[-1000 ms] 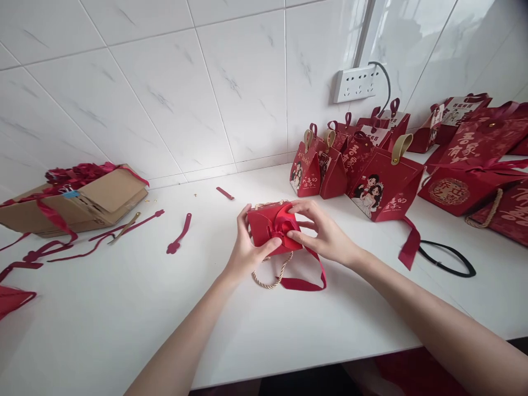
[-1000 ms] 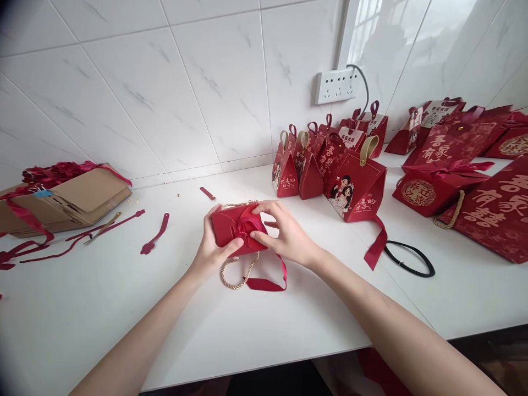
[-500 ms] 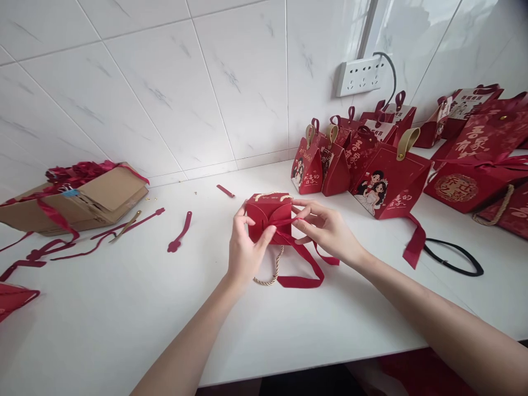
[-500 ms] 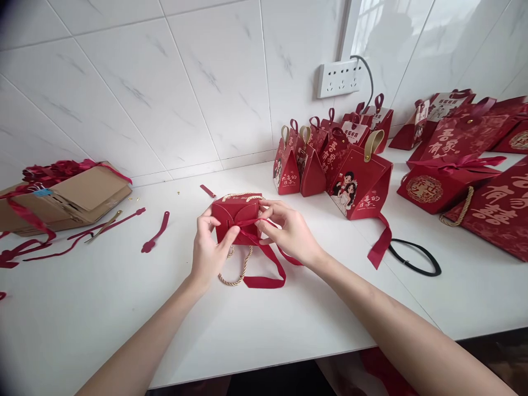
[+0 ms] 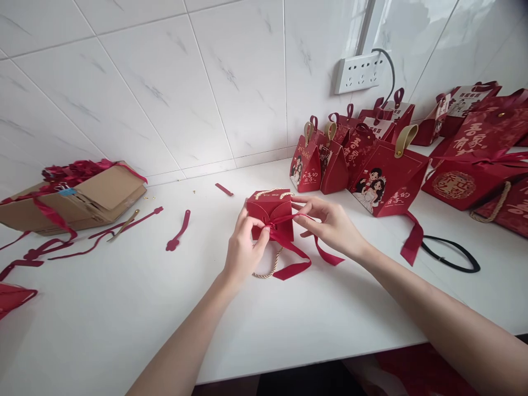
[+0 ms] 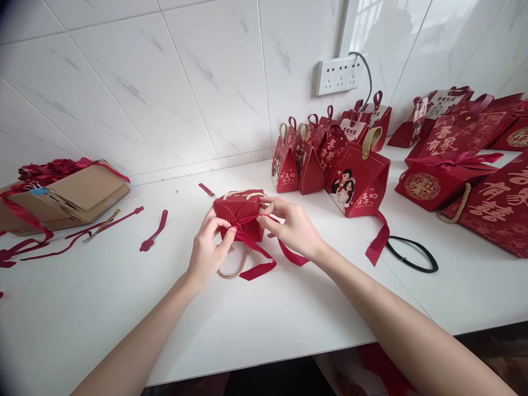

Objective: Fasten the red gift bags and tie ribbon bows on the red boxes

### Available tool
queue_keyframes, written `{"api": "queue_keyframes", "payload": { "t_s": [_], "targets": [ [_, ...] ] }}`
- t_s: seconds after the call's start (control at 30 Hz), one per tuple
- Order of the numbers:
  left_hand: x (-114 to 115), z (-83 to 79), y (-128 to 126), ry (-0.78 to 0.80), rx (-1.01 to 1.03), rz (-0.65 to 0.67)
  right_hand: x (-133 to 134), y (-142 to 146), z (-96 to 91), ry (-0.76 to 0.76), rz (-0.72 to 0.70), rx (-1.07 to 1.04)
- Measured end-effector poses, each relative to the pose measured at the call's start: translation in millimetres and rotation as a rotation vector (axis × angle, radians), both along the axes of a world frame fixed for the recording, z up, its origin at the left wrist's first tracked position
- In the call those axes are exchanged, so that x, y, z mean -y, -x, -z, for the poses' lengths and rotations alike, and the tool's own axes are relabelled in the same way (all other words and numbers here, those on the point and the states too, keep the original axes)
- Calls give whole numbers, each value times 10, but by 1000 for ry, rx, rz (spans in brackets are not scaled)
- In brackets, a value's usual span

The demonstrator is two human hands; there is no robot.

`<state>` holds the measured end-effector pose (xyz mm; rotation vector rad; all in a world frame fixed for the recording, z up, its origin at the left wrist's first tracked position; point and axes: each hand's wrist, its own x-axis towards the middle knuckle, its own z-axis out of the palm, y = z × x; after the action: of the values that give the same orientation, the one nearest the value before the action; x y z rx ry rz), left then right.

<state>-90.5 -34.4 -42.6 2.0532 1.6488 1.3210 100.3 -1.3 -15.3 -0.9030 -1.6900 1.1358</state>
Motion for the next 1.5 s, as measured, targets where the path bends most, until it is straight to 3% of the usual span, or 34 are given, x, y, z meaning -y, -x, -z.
{"api": "queue_keyframes", "payload": {
  "t_s": [0.2, 0.43, 0.6, 0.8, 0.87, 0.93, 1.07, 1.13, 1.23, 1.3, 1.5],
  "targets": [
    [1, -17, 39, -83, -34, 97, -51, -7, 40, 9, 123, -36],
    [41, -74, 9, -260, -25, 25, -58, 0, 64, -23, 232, -73],
    [72, -130, 12, -196, -39, 191, 20, -33, -31, -211, 250, -64],
    [108, -301, -131, -139, -149, 126, 128, -31, -126, -596, 258, 52],
    [98, -360, -178, -99, -211, 147, 79, -7, -171, -634, 274, 102],
    [63, -414, -211, -53, -256, 150, -8, 9, -241, -617, 336, 145],
    [-82, -520, -247, 65, -327, 114, -105, -32, -427, -704, 612, 216],
    [-169, -574, -249, 101, -356, 130, -67, -66, -490, -747, 539, 367],
    [-274, -627, -223, 201, -356, 222, 23, -68, -508, -679, 213, 751],
    [-310, -624, -188, 289, -295, 302, 55, -34, -491, -598, 77, 897],
    [-219, -485, -66, 296, 7, 426, 26, 62, -501, -453, -43, 832]
  ]
}}
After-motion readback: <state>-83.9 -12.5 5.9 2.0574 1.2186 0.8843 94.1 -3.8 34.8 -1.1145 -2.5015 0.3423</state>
